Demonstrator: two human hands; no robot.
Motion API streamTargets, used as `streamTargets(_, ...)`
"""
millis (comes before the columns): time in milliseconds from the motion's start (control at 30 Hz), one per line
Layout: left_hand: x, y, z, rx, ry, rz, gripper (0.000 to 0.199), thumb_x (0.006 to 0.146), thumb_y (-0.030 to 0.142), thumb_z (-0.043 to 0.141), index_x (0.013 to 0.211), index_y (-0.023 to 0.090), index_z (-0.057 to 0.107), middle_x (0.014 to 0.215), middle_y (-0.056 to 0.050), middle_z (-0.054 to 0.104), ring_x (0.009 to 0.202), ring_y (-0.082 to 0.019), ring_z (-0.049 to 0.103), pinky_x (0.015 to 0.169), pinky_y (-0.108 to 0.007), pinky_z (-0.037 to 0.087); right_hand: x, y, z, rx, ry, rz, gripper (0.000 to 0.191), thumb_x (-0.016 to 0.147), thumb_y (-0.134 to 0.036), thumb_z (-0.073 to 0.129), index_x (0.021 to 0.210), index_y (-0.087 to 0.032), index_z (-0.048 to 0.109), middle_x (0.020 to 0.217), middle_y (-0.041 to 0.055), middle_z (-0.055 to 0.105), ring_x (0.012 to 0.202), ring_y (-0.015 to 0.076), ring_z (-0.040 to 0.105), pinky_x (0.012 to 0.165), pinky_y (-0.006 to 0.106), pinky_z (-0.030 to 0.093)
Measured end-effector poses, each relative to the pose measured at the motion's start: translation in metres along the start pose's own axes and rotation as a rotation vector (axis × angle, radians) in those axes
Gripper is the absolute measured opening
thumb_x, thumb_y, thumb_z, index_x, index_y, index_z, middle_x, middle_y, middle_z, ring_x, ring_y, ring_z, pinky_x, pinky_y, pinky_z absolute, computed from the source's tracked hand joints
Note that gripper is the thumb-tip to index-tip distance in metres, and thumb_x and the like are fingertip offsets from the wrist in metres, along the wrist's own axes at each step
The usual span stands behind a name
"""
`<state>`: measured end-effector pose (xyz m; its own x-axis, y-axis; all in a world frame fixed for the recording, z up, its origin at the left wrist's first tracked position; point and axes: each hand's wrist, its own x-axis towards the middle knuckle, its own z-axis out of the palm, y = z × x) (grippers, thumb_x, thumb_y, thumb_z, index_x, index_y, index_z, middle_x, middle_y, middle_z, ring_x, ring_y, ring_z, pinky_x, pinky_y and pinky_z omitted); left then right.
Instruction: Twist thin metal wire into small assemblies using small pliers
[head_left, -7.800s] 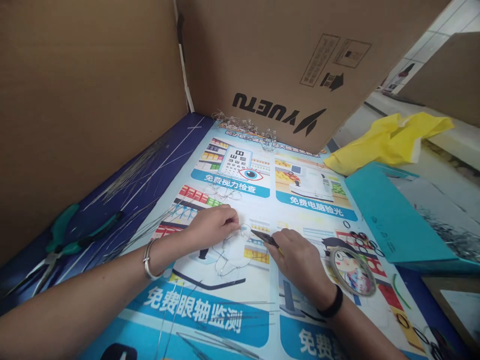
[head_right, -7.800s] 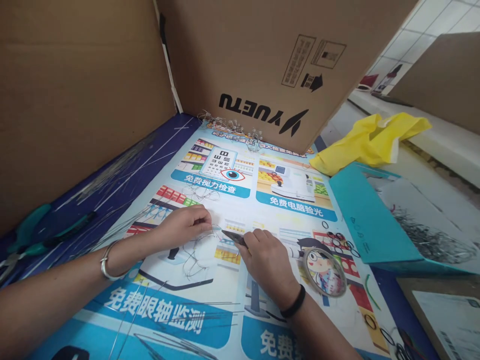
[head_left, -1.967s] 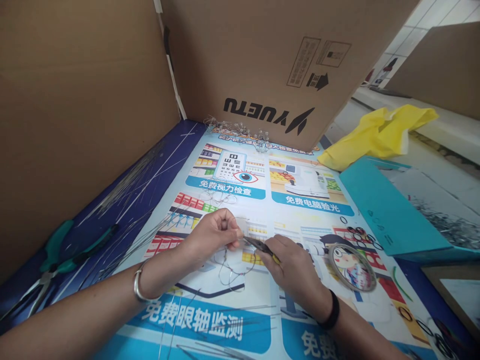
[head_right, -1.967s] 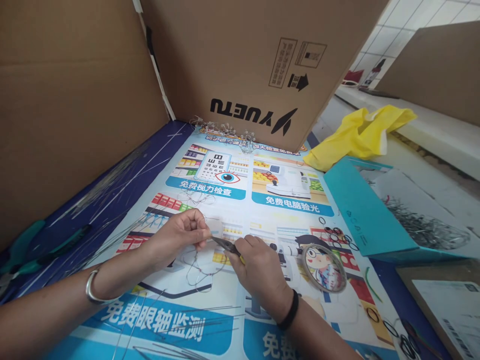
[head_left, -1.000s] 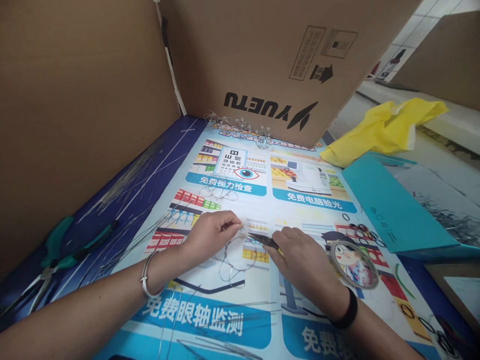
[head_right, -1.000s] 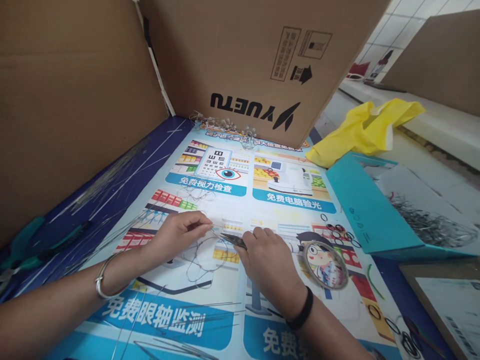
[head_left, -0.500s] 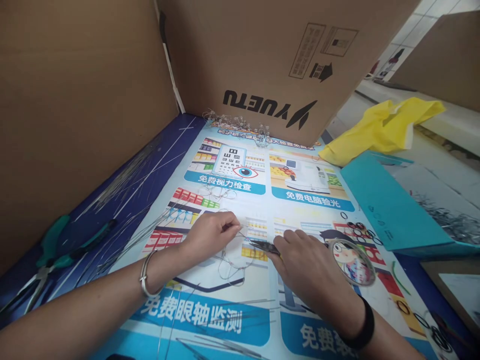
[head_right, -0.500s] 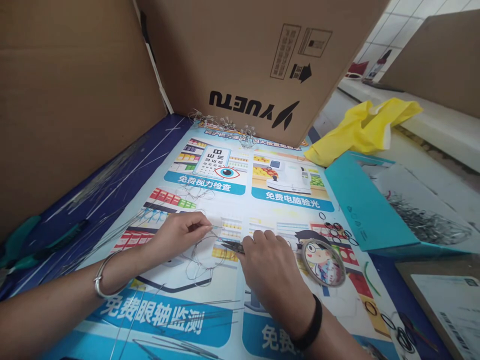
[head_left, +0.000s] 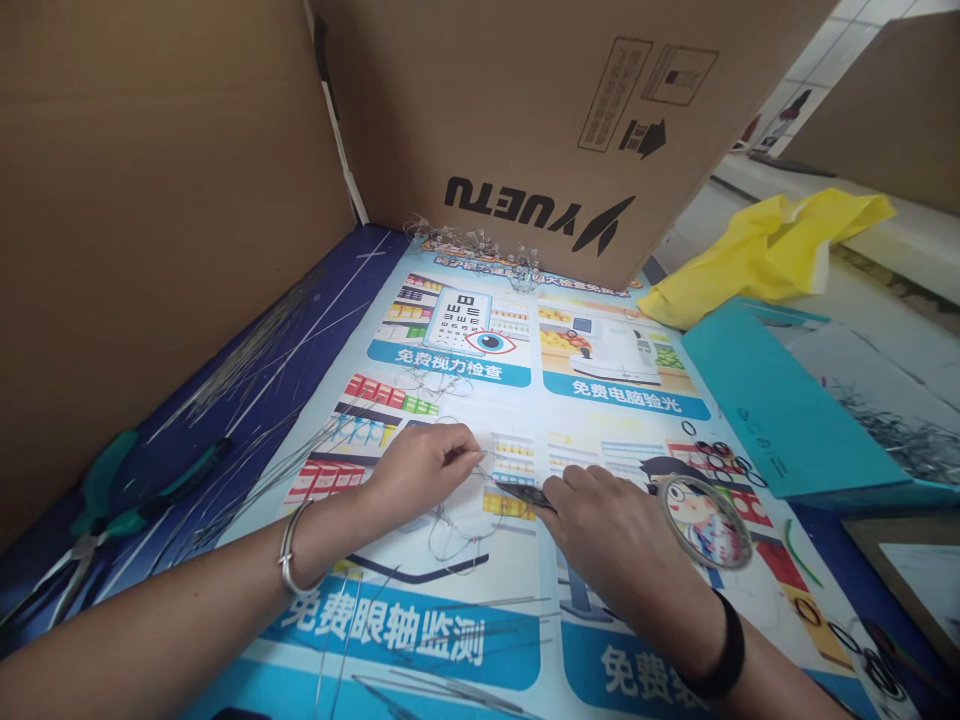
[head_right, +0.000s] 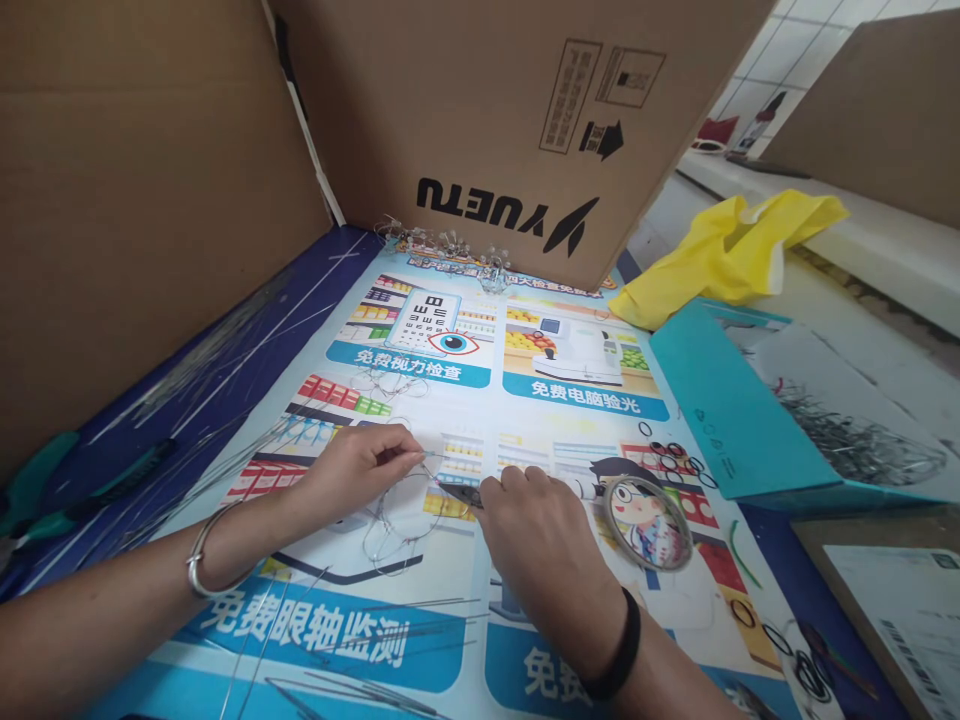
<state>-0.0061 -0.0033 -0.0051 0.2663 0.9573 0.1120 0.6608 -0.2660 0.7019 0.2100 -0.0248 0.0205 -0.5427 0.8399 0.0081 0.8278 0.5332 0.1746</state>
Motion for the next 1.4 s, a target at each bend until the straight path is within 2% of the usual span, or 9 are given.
streamTargets(567, 0.000, 0.001, -0.001, 0.027, -0.022, -0.005, 0.016, 0.082, 0.024, 0.051, 0.069, 0.018, 0.060, 0.065, 0.000, 0.063, 0.059, -0.012, 0.053, 0.054, -0.021, 0.034, 0.004, 0.003, -0.007, 0.095, -0.148, 0.054, 0.021, 0.086, -0.037, 0.048, 0.081, -0.022, 0.061, 0.079, 0.0052, 0.064, 0.074, 0.0220, 0.059, 0.056, 0.029, 0.033)
streamTargets(767, 0.001, 0.002, -0.002, 0.041, -0.027, -0.022, 0.016, 0.081, 0.024, 0.052, 0.069, 0.019, 0.060, 0.067, 0.001, 0.064, 0.060, -0.012, 0.054, 0.055, -0.021, 0.034, 0.004, 0.010, -0.012, 0.129, -0.210, 0.049, 0.027, 0.086, -0.042, 0.046, 0.077, -0.022, 0.061, 0.075, 0.0048, 0.066, 0.069, 0.0215, 0.060, 0.055, 0.029, 0.032)
streamTargets(1400, 0.000, 0.000, -0.001, -0.002, -0.067, -0.003, 0.017, 0.082, 0.026, 0.053, 0.069, 0.018, 0.062, 0.065, 0.002, 0.063, 0.062, -0.012, 0.055, 0.056, -0.021, 0.035, 0.008, 0.011, -0.011, 0.145, -0.222, 0.064, 0.028, 0.088, -0.041, 0.042, 0.079, -0.022, 0.060, 0.078, 0.0038, 0.066, 0.072, 0.0211, 0.062, 0.055, 0.028, 0.031)
